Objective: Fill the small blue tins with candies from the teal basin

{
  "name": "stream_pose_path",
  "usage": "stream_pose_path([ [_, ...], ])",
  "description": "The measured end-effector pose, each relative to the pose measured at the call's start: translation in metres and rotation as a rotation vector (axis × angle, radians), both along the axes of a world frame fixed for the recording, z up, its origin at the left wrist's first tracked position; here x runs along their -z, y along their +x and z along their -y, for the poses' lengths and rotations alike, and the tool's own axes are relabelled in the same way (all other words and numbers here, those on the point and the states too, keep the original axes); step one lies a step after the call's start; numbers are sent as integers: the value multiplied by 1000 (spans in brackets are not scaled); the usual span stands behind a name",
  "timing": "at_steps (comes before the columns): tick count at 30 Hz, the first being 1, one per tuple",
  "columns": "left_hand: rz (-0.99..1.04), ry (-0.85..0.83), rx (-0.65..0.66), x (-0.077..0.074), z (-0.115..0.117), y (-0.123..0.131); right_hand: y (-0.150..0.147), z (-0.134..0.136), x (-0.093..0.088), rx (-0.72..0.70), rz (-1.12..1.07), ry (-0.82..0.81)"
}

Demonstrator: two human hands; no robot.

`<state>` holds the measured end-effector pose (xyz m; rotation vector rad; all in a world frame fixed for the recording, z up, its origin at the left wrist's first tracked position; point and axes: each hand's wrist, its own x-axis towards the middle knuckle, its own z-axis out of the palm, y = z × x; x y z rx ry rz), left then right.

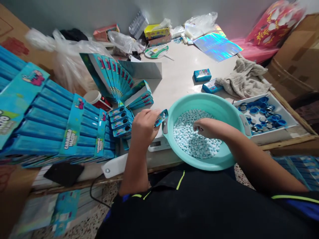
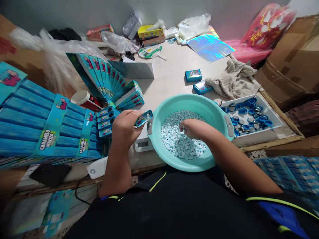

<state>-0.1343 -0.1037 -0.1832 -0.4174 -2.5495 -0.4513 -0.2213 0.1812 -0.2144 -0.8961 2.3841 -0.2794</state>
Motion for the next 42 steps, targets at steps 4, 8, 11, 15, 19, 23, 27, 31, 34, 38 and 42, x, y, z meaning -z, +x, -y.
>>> stream_pose_path([
  [4, 17, -182, 73, -8, -2, -6, 2, 2, -5, 10, 32, 62],
  [8, 29, -216, 157, -8, -10, -10, 2, 1, -9, 43, 38, 45],
  [11, 45, -223, 158, -9, -12, -11, 3, -1, -9, 56, 43, 15],
  [15, 33, -223, 81, -8, -8, -12, 5, -3, -10, 44, 43, 11],
  [19, -30, -115, 42, 1, -7, -7, 6, -3, -10, 32, 47, 55],
  [23, -131, 262, -119, 27, -6, -3, 7, -4, -13, 46, 51, 60],
  [27, 91, 811, -298, 55, 5, -9, 10, -3, -13, 6, 84, 101],
  [31, 334, 1100, -157, 67, 20, -14, 17, 4, -12, -76, 71, 141],
  [34, 224, 1158, -37, 67, 25, -15, 20, 10, -11, -134, 67, 195],
  [38, -43, 1266, -55, 62, 28, -14, 19, 14, -10, -159, 87, 226],
  [42, -87, 1441, -93, 59, 34, -9, 15, 13, -10, -146, 147, 238],
])
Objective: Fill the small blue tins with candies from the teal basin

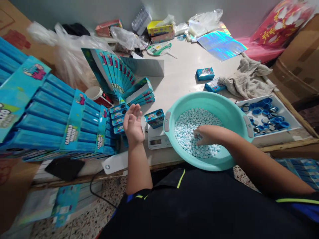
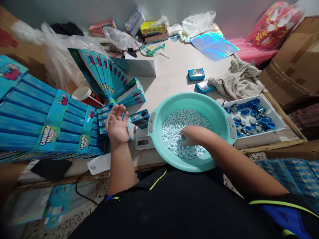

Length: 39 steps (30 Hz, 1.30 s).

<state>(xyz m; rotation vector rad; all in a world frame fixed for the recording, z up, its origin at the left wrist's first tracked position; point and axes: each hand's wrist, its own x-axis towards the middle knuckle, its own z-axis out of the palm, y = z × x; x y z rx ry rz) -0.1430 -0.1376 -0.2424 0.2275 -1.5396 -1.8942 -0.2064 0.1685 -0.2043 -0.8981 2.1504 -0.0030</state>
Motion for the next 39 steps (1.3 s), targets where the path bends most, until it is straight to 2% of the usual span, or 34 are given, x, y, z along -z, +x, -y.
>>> stream_pose_path([
  [3, -2, 57, -31, -1, 3, 4, -1, 0, -2, 34, 21, 44],
  [7, -17, 22, -39, -2, 4, 8, 1, 3, -4, 40, 2, 63],
  [16, 1, -3, -52, -4, -3, 14, -1, 0, 8, 25, 3, 27],
  [23, -4, 13, -45, -3, -2, 14, -3, 2, -3, 69, 21, 50],
  [39, 29, -19, -52, -5, -4, 17, -5, -1, -2, 112, 29, 44],
])
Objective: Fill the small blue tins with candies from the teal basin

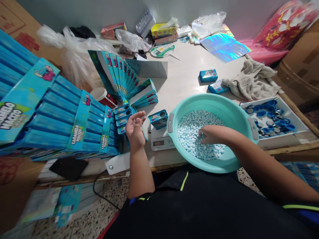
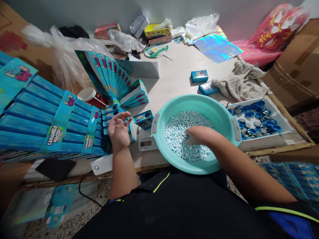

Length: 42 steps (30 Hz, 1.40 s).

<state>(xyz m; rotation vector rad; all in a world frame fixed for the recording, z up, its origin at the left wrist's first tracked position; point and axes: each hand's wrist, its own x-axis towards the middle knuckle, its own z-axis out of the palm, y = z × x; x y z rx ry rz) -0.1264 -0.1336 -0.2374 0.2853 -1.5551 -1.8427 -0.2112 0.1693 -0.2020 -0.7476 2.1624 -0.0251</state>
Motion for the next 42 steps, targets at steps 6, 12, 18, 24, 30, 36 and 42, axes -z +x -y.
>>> stream_pose_path([
  [6, 13, -13, 9, 0, -2, 0, -1, 0, 0, 1, -3, 1],
  [12, 18, -46, 41, 5, 4, -1, 1, 1, -5, 4, -14, -8],
  [18, 309, -287, 206, 23, 0, -6, 1, 2, -8, -2, 3, -18],
  [24, 87, -791, -40, -21, -17, 9, 0, 3, -10, 1, -4, -21],
  [30, 41, -1316, 274, -46, -24, 7, -1, 2, -10, -42, -48, -47],
  [36, 15, -1404, 245, -39, -33, -3, -2, -2, -7, 3, -58, -44],
  [42, 63, -1148, 274, -43, -34, 1, -1, -1, -11, 6, -49, -65],
])
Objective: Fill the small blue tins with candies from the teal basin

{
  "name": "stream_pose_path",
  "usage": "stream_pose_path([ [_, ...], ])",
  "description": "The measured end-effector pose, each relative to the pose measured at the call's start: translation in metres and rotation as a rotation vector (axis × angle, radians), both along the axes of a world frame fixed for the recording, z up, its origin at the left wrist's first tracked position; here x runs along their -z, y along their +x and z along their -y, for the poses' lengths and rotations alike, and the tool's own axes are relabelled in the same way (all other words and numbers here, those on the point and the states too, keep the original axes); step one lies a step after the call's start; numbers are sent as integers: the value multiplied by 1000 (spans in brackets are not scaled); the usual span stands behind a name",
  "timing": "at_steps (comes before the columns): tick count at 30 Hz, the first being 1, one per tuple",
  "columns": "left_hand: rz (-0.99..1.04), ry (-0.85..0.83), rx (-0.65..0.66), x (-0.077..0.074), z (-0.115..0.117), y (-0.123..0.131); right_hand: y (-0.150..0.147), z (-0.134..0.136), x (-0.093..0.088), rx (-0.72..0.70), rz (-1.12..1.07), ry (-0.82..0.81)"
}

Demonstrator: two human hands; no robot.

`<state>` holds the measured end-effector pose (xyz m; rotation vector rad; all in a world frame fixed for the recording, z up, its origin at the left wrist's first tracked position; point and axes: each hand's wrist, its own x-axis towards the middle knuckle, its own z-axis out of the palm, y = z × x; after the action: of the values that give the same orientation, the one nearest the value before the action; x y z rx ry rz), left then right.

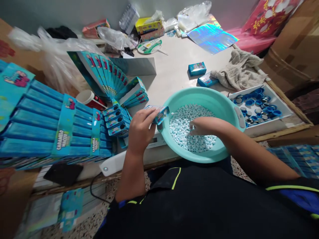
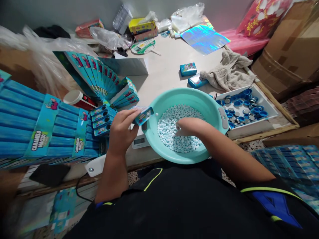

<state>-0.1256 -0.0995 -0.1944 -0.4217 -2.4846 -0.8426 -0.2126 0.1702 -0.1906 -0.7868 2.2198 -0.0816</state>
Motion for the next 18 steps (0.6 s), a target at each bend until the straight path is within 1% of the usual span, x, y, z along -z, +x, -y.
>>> stream_pose_path([
  [2, 5, 154, -83, 5, 4, 4, 0, -1, -1, 6, 6, 10],
  [5, 83, 490, -209, 24, 16, 7, 0, -2, -2, 17, 1, 23],
  [7, 178, 675, -217, 39, 27, 4, 0, -1, -2, 14, 10, 31],
  [8, 231, 728, -204, 47, 33, 2, 1, -1, -2, 11, 16, 36],
  [10, 330, 777, -180, 58, 43, -1, 1, -1, 0, 1, 30, 49],
  [11, 357, 796, -167, 61, 47, -2, 2, 0, 1, -5, 37, 53],
  [12, 359, 819, -153, 62, 51, -3, 2, 0, 2, -13, 43, 56],
  [14, 291, 861, -127, 60, 55, -3, 3, -1, 5, -39, 49, 55],
  [18, 104, 894, -103, 44, 54, 5, 6, 1, 10, -121, 31, 55],
])
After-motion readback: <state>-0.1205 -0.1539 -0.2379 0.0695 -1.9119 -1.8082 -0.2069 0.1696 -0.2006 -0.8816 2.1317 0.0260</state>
